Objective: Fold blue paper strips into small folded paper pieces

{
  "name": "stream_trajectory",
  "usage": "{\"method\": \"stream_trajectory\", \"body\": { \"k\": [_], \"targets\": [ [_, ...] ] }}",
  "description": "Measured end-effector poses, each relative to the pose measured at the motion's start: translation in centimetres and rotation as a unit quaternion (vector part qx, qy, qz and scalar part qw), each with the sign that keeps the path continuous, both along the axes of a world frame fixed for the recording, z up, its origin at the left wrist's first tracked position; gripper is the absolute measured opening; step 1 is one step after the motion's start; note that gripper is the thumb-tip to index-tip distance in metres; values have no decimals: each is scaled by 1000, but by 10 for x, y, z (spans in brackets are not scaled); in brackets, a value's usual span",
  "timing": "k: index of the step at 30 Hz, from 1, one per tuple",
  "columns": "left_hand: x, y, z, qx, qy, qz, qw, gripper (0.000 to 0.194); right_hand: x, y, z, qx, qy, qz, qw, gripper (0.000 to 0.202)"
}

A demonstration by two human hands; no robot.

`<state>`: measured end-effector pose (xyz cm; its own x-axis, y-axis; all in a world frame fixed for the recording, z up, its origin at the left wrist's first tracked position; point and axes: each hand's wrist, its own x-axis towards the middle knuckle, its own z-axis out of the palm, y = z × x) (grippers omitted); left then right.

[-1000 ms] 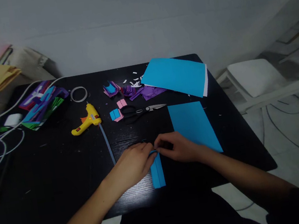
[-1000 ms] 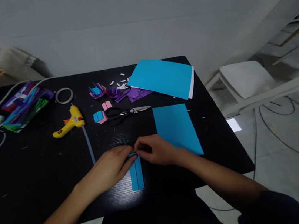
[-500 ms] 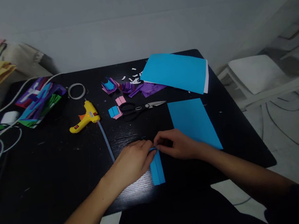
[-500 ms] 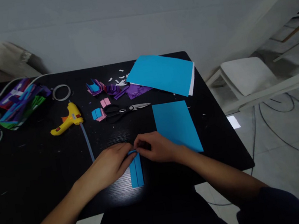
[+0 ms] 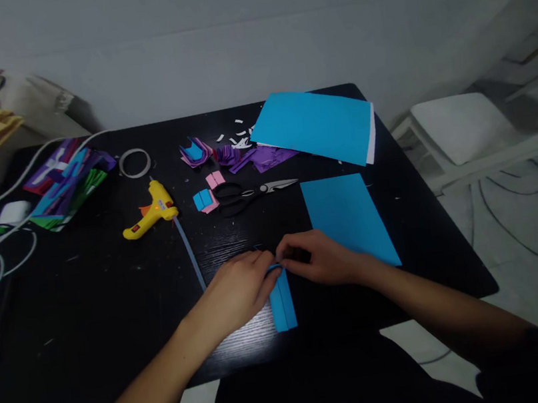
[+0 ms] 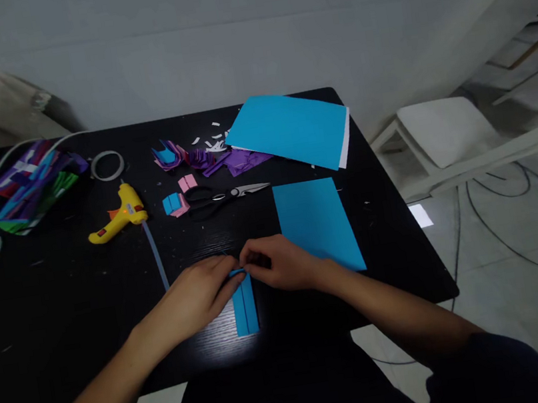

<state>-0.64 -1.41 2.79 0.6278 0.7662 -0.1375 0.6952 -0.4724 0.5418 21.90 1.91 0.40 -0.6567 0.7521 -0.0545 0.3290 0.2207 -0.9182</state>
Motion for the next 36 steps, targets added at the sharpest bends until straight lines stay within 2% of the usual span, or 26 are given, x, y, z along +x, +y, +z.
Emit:
{"method": "stream_trajectory", "body": {
  "k": [16, 36],
  "targets": [
    [-1, 0, 2, 4, -20, 2, 1000, 25, -1, 0, 6, -16, -20, 0, 1000, 4],
    [1, -1, 6, 2, 1, -1, 1000, 19, 2, 0, 4, 6, -23, 5, 1000, 4]
  ]
}}
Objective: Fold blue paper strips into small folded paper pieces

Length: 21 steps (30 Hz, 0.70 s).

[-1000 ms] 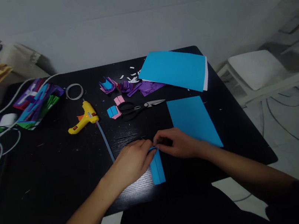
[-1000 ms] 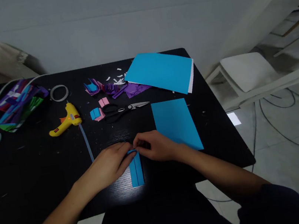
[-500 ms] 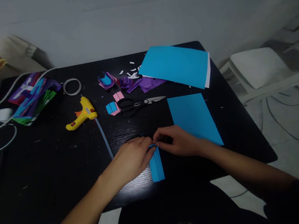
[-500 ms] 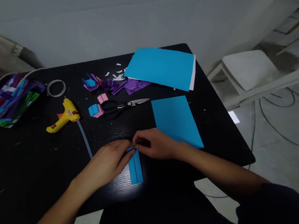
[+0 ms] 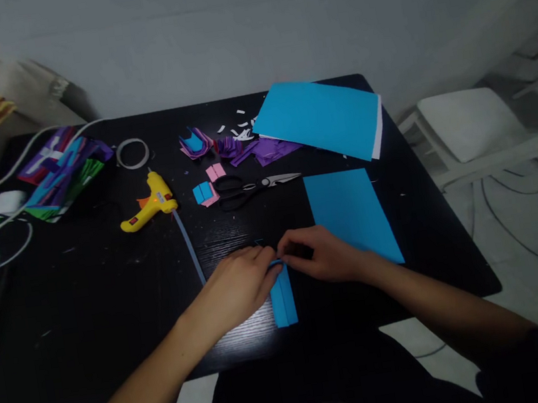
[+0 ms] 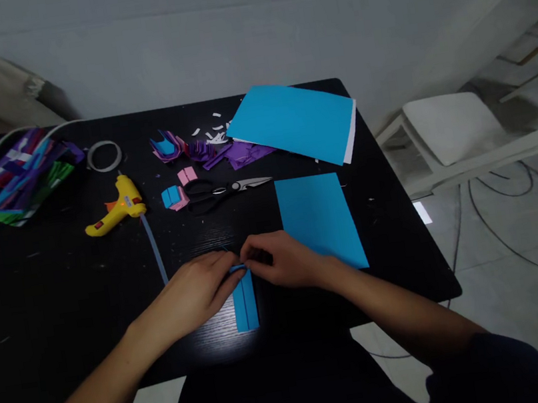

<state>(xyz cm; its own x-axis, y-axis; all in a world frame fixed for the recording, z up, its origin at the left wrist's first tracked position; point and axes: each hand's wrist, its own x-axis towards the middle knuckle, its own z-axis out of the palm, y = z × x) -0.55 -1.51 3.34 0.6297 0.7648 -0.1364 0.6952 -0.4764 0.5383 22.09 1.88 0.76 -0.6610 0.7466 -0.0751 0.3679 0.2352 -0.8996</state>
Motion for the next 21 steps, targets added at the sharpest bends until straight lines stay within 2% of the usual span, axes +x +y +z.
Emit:
{"method": "stream_trajectory", "body": {
  "k": [21],
  "targets": [
    [-1, 0, -4, -3, 11, 1, 1000, 22, -2, 0, -2, -2, 20, -6, 1000, 3]
  ]
}}
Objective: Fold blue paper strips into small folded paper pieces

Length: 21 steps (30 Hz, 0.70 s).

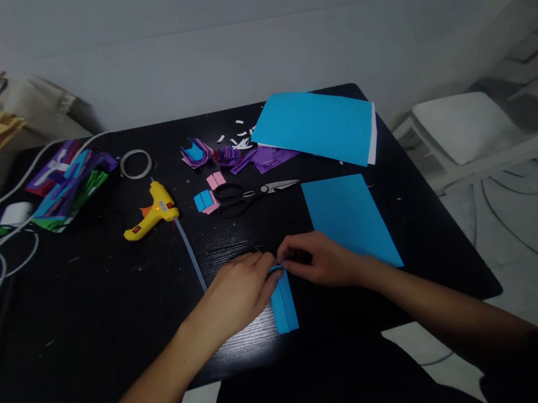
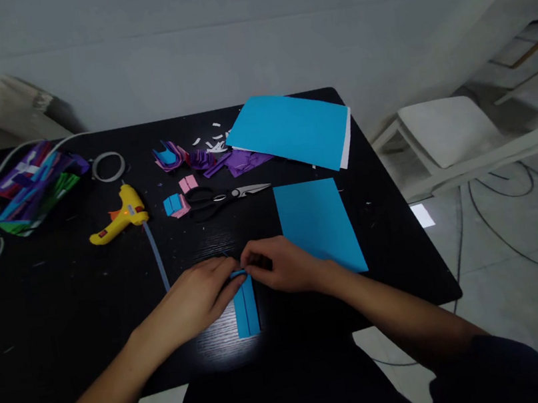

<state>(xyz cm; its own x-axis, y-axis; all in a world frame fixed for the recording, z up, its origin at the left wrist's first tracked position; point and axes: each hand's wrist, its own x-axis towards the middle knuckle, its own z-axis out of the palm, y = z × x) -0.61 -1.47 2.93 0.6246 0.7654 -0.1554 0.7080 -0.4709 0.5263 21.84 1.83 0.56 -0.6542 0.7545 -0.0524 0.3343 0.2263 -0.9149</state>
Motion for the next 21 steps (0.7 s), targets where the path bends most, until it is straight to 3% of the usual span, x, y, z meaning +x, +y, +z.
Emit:
{"method": "stream_trajectory", "body": {
  "k": [21],
  "targets": [
    [1, 1, 0, -5, 0, 3, 1000, 21, 1, 0, 2, -1, -6, 2, 1000, 3]
  ]
}}
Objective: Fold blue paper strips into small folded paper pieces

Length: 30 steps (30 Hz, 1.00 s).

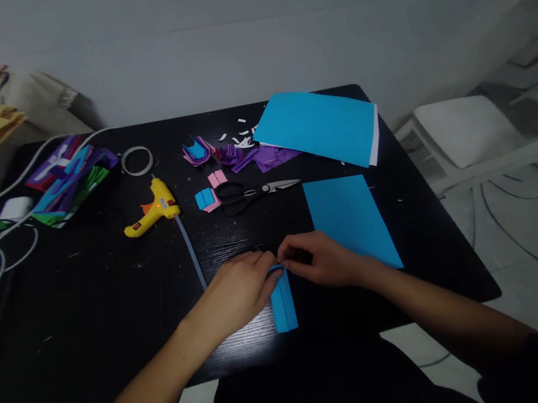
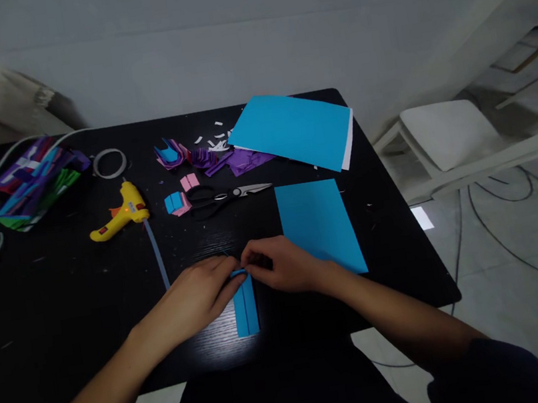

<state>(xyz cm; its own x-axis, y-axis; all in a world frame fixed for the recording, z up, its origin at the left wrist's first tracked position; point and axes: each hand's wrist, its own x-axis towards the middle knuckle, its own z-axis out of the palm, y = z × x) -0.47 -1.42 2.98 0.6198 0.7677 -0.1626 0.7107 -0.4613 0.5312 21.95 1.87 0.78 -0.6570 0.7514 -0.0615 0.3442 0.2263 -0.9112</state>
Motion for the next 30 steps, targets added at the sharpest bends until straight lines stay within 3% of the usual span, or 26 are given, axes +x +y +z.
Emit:
{"method": "stream_trajectory", "body": {
  "k": [30],
  "targets": [
    [-1, -1, 5, 4, -11, 1, 1000, 25, 1, 1, 4, -1, -20, 7, 1000, 4]
  ]
}}
